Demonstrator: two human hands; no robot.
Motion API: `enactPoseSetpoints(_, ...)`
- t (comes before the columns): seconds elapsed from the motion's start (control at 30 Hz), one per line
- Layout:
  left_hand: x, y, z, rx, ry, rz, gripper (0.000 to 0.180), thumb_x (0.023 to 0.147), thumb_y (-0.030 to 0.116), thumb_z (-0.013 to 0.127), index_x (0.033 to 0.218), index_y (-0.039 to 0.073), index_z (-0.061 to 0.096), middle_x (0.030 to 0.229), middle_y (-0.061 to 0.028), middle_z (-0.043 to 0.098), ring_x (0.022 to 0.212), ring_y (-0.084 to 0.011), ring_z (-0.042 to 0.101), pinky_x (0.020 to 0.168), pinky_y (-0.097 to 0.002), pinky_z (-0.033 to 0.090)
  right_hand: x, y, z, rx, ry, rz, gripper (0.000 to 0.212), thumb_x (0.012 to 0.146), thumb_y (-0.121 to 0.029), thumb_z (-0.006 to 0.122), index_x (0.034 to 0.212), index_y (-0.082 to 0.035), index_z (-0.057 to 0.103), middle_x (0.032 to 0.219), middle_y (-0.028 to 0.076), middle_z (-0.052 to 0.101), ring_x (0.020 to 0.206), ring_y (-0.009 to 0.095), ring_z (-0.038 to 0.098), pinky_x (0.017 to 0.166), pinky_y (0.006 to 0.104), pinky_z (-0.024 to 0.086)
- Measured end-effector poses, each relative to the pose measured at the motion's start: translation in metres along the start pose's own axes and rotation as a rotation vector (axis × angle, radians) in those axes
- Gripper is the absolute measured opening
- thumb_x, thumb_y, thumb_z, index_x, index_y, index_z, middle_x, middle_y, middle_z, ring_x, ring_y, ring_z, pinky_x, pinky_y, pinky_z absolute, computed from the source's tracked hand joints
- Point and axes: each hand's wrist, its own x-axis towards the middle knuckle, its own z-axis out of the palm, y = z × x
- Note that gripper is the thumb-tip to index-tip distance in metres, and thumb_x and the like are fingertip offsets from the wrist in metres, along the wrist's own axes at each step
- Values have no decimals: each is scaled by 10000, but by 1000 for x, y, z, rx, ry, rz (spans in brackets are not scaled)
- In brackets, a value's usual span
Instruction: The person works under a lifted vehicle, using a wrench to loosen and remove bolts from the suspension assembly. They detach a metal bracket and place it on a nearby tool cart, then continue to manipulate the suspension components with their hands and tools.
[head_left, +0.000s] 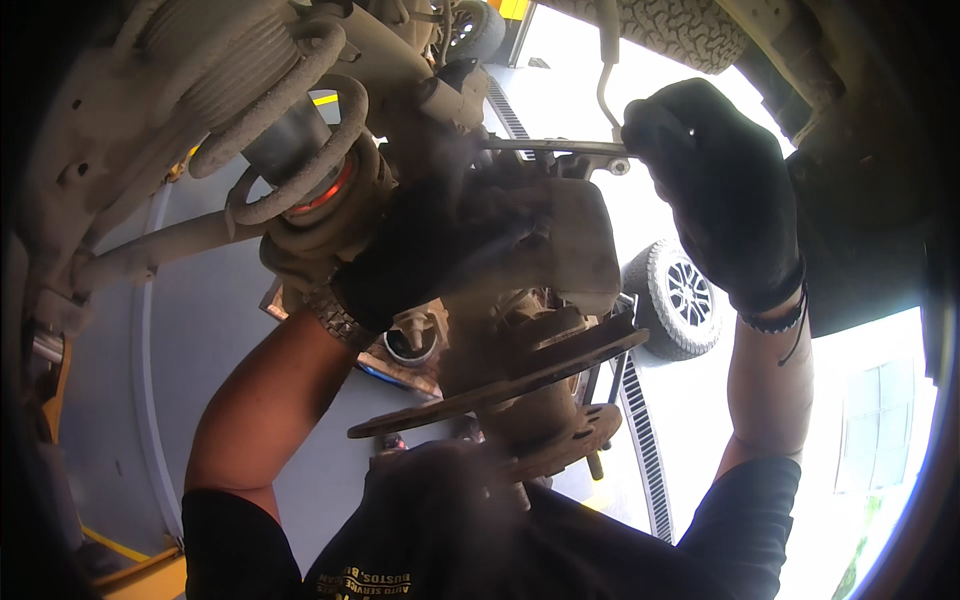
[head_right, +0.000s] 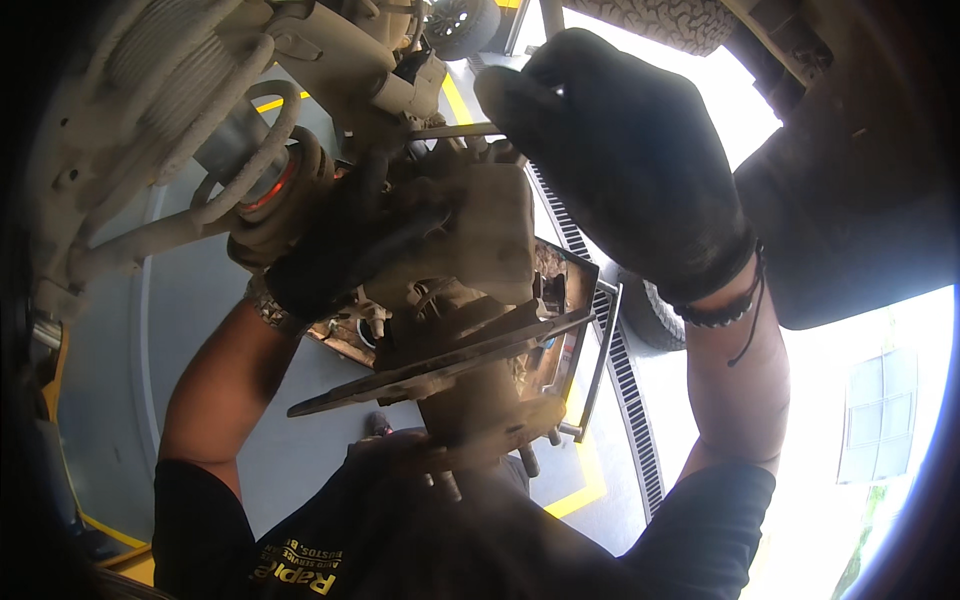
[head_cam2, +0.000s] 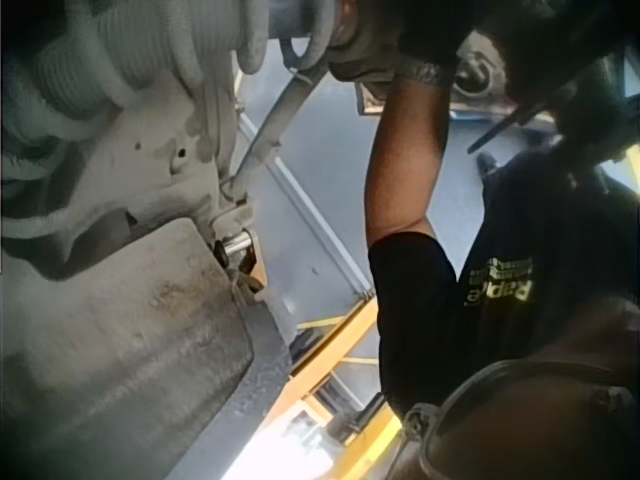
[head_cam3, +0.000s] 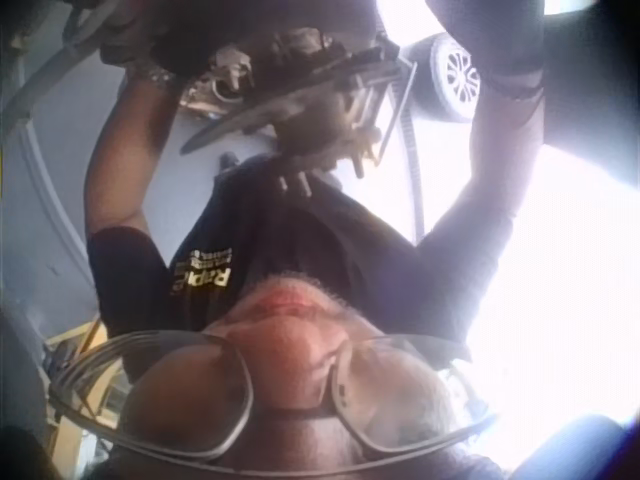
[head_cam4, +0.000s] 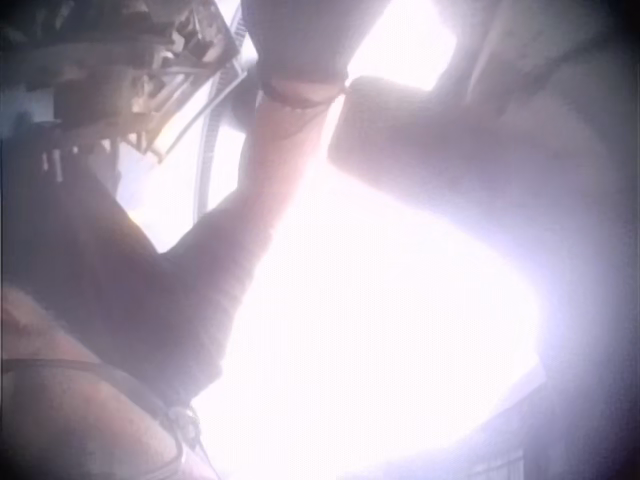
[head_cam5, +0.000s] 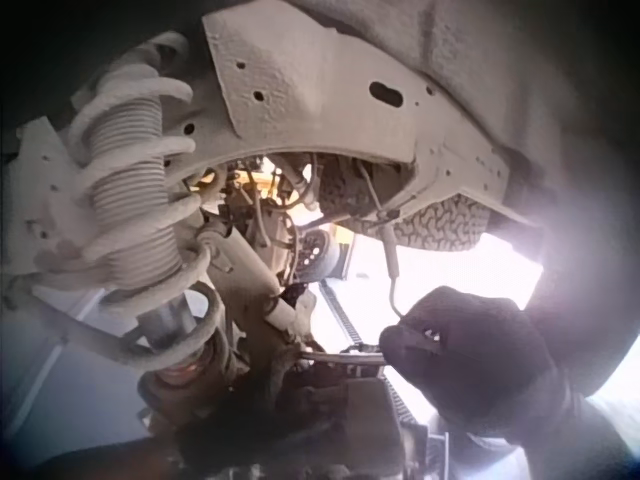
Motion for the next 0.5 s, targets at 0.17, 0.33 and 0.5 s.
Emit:
enactPoseSetpoints(0.17,0,10,1,26,-23,45,664,800,326,714,1273,-22,402,1150,-196,571,1069,-301,587,881,-388,479,-4,10,-2,-99,-119,178,203,783,66,575,940,-60,599,860,89,600,562,172,572,500,276,479)
enactPoseSetpoints(0.33,-1,36,-3,-333,-81,-61,651,810,269,700,1285,-39,378,1021,-157,651,938,-218,660,835,-341,504,5,1,-3,-276,67,-30,150,800,50,569,912,-41,610,873,108,622,746,258,615,667,310,508)
enactPoseSetpoints(0.5,4,21,5,23,-1,171,703,777,251,719,1290,-77,366,983,-175,647,891,-233,662,780,-349,514,29,-32,-14,-441,61,-36,59,811,-69,630,862,-42,643,817,85,633,790,244,629,737,337,501)
